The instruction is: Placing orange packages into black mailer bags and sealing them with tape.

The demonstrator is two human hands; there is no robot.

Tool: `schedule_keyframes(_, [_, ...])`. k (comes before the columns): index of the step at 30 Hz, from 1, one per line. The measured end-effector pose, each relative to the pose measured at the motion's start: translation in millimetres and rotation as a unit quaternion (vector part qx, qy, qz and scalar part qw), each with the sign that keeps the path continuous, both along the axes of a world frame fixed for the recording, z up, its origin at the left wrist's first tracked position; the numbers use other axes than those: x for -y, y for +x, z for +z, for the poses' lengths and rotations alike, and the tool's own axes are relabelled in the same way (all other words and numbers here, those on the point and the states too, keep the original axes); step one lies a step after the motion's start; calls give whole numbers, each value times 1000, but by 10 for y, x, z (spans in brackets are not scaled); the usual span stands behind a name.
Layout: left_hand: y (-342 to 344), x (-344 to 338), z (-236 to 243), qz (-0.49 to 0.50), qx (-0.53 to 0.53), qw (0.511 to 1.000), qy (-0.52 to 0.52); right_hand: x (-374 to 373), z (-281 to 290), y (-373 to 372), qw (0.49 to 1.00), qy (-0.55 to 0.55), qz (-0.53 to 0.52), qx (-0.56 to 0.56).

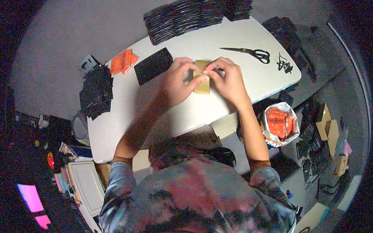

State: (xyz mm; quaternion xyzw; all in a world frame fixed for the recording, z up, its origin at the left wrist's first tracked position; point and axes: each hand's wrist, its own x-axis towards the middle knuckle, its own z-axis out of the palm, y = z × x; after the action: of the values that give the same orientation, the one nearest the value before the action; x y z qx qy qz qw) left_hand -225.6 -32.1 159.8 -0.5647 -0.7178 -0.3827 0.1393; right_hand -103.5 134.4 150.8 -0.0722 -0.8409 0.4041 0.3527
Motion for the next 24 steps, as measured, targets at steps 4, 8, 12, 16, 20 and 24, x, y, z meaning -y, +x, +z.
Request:
schedule_keyframes(4, [-132,-81,-43,-53,125,990,-28,102,20,27,999,17,-30,-12])
schedule_keyframes(8, [-244,-72,10,-75,164,983,-45,149,33,-4,999,32,-32,-12])
schedule_keyframes(12, [-327,-108,5,-85,133,987,-42,150,-8,-74,998,37,-47,4])
schedule_keyframes(16, [-401,-128,-181,-118,343,932,19,236,42,-116,997,-49,-50,-22])
schedule_keyframes(20, [-452,-62,-187,-99,449,888,-20,380,106,-44,984,-124,-117,42])
schedule_keyframes(24, [-443,-70,-66,-111,416,899,-76,482,-107,88,972,-214,-59,80])
